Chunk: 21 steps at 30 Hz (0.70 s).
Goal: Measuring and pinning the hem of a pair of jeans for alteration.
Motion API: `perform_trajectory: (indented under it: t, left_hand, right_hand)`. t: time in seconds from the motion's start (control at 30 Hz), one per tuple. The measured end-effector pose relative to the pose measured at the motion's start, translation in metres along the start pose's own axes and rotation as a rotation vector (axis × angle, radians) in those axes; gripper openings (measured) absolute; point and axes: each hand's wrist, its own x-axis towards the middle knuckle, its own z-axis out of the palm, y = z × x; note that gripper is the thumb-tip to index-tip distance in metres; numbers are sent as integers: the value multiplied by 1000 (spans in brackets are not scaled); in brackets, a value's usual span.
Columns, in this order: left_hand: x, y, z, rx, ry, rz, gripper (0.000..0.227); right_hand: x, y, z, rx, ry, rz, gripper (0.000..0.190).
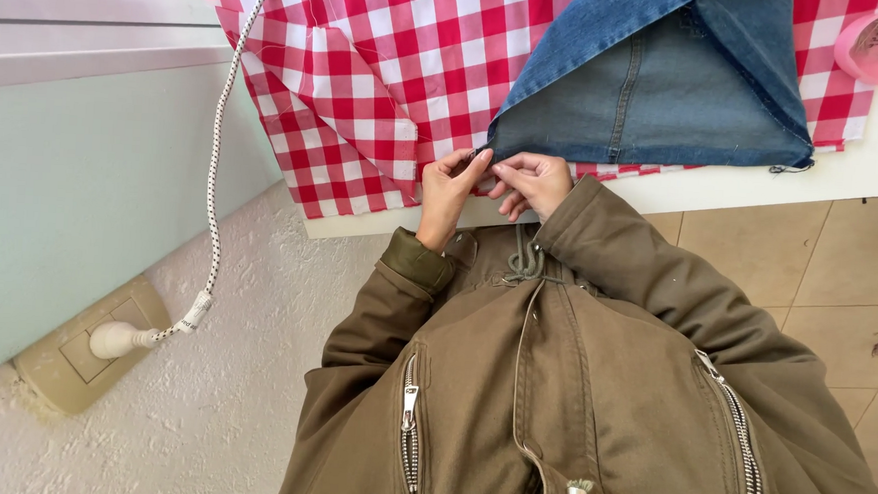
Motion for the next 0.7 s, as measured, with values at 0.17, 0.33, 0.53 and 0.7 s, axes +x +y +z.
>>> perform_trajectory:
  t: [0.17,0.33,0.53,0.7]
  left_hand:
    - [6,-2,-5,125,-1,62,21]
    - [3,32,4,411,-22,113,20]
    - [8,59,19,1213,-116,770,14]
    - [20,73,42,1371,-431,1199,32]
  right_hand:
    - [-2,4,5,46,50,-46,18]
    - [-37,-25,12,-173,27,22,12]
    - [-209,-189,40,-786,-165,-783,10]
    - [-286,-211,94,-563,-71,-1122,9]
